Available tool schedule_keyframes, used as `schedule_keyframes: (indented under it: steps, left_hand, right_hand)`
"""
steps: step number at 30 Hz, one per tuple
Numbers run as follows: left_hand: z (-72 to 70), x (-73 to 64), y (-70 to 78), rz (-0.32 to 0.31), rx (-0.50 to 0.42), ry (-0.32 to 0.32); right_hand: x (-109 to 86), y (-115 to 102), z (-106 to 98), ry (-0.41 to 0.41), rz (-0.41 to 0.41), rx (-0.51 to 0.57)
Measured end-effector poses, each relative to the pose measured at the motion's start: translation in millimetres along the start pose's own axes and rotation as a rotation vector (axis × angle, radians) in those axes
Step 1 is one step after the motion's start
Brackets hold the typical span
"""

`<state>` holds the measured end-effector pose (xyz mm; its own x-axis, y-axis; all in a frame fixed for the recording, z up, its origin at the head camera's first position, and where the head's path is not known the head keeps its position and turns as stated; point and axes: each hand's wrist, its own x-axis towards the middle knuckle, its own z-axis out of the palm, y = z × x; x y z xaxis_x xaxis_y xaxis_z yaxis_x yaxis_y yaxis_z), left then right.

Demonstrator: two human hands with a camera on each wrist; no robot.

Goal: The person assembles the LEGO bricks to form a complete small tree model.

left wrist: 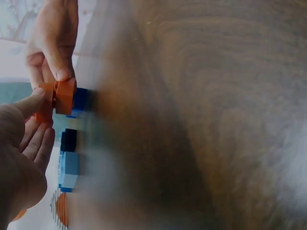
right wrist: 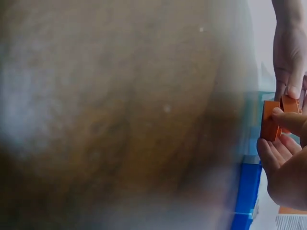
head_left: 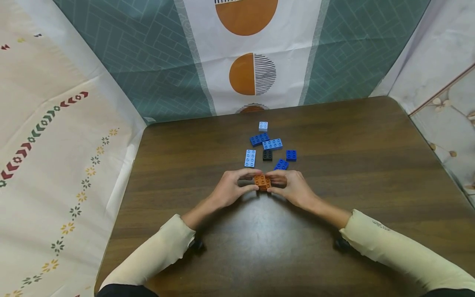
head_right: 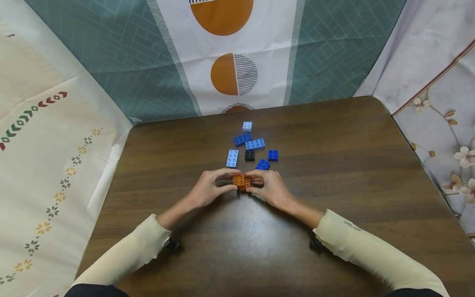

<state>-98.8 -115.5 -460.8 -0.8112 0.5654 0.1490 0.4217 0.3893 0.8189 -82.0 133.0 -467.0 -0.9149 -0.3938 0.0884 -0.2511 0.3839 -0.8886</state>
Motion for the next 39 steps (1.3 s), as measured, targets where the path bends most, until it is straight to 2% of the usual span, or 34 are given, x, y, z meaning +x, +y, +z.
schedule_keyframes:
  steps: [6,12,21,30,39]
  left_hand:
    - [7.5,2.1,-6.8,-0.009,0.017,-0.002]
    - [13.1,4.4,-11.6,-0.015,0.03,0.032]
    - [17.0,11.2,-15.7,0.04,0.056,0.081]
    - [13.5,14.9,-17.2,0.1,0.184,0.052]
    - [14.6,17.0,-16.4,0.134,0.206,0.004]
  right_hand:
    - [4.3,8.6,2.0,0.001,-0.023,-0.006]
    - [10.5,13.2,3.4,0.0,-0.055,-0.036]
    - [18.3,15.7,3.0,-0.014,-0.098,-0.103]
    - [20.3,19.4,-1.6,-0.041,-0.077,-0.13]
    - [18.5,20.1,-5.6,-0.074,-0.067,-0.17]
